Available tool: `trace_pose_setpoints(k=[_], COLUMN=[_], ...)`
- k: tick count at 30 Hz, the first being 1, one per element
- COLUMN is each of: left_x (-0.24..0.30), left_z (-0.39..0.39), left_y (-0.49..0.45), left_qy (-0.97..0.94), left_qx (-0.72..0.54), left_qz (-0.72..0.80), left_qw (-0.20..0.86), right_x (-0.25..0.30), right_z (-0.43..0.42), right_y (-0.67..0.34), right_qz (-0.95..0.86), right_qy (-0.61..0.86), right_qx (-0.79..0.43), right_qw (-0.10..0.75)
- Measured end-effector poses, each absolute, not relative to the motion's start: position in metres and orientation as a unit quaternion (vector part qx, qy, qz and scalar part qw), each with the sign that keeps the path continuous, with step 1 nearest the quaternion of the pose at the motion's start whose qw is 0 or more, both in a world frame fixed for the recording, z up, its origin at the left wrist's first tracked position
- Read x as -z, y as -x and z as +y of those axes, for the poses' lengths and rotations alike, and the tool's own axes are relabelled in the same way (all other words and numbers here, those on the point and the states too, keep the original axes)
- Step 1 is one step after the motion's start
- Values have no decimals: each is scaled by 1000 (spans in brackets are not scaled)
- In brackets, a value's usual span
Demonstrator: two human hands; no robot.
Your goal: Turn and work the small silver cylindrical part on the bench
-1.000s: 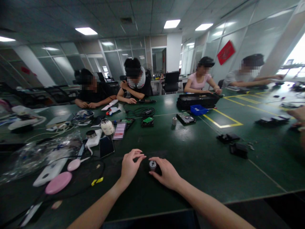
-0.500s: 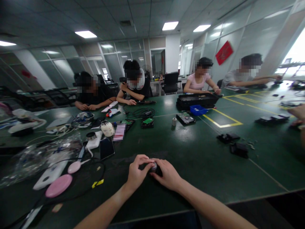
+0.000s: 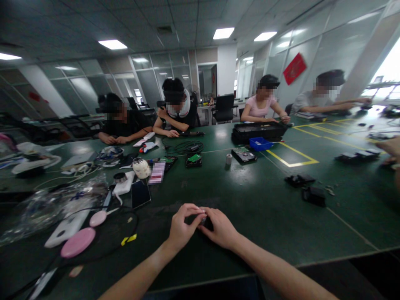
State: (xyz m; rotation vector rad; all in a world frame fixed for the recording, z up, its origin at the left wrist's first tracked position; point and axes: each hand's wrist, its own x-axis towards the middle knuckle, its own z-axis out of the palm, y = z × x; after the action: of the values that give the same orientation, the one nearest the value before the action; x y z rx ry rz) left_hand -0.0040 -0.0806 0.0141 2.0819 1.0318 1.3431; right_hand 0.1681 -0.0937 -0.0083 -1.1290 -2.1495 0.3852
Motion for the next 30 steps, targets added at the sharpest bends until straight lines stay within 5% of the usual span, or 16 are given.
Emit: trace_pose_setpoints(k=[19, 30], left_x=[-22, -14], left_z=[-81, -76], left_y=[10, 11], left_qy=[-809, -756], left_qx=[-428, -437], left_qz=[351, 355], left_qw=[198, 333], right_x=[-7, -20], right_z=[-99, -102], right_y=[-172, -175], right_qz=[-797, -825], right_qy=[435, 336], right_qx=[-169, -143], right_qw=[384, 431])
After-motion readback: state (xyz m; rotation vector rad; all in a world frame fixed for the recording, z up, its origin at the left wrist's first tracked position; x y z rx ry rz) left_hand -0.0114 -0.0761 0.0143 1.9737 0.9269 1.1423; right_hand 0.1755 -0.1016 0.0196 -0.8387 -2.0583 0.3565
